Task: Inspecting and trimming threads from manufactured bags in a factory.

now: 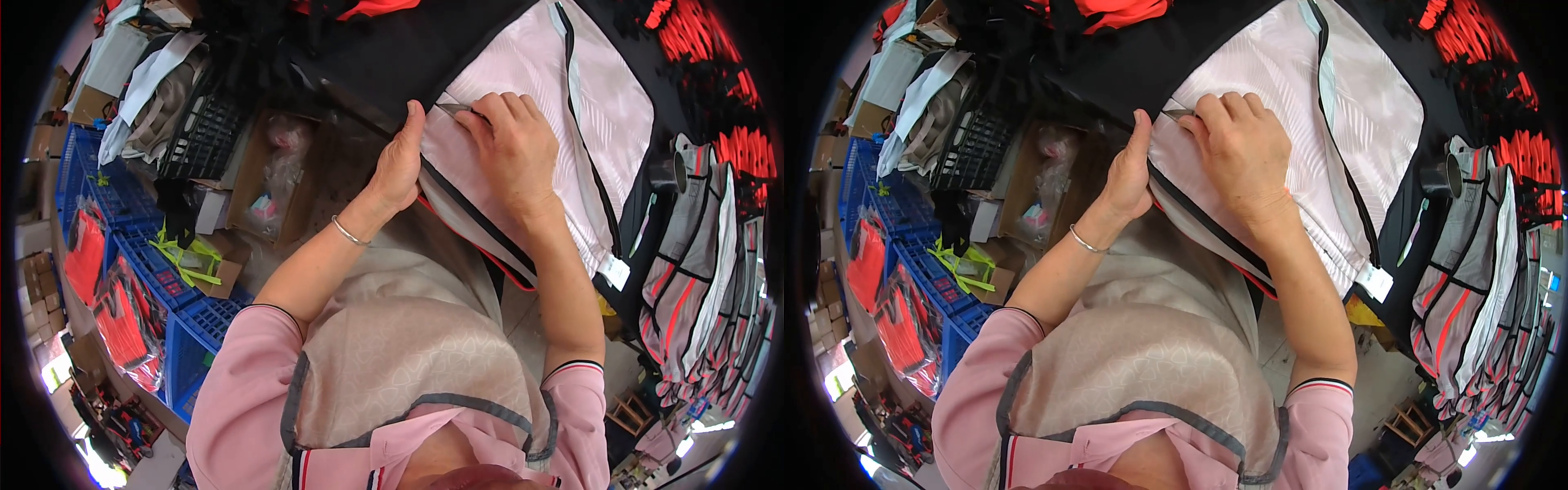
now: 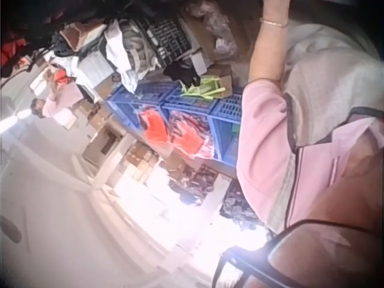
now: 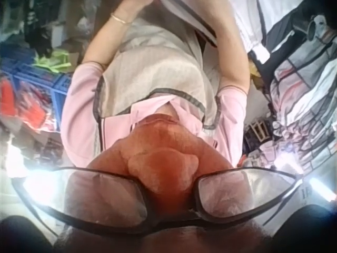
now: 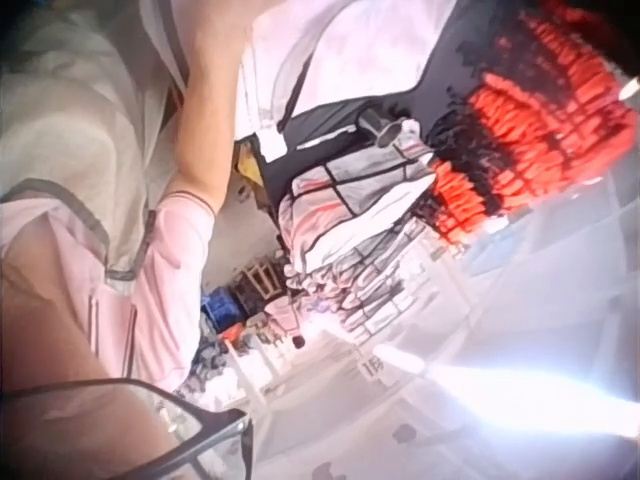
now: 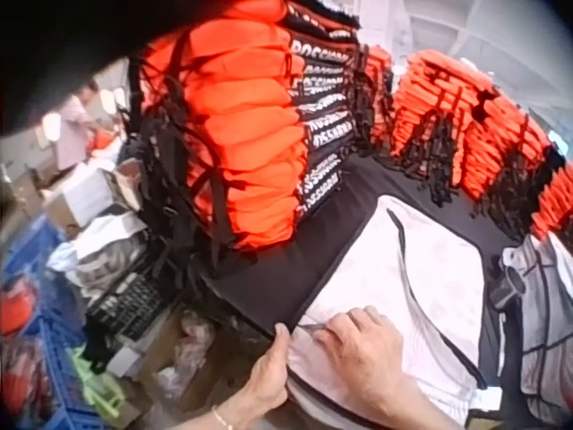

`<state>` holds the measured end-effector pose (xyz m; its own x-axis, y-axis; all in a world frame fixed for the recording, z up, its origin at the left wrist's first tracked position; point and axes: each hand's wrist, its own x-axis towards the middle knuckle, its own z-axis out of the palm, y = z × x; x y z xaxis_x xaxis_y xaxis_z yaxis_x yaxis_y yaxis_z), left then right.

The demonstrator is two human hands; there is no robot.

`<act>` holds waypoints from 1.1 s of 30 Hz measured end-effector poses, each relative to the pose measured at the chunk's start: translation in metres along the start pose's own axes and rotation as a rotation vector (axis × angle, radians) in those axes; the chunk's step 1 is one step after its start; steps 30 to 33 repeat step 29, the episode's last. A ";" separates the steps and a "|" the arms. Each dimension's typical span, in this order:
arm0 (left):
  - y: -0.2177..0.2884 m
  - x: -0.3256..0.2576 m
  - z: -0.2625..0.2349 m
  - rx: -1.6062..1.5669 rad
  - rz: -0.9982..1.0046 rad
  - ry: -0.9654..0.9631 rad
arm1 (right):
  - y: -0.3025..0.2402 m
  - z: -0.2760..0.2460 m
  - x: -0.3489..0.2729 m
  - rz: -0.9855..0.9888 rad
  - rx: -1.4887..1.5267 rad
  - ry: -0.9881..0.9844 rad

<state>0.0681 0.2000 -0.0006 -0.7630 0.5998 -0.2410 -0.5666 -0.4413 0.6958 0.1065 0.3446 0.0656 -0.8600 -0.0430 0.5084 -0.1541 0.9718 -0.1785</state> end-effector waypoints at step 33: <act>-0.071 -0.039 0.043 -0.294 -0.182 -0.083 | 0.018 -0.057 -0.088 0.373 0.264 0.056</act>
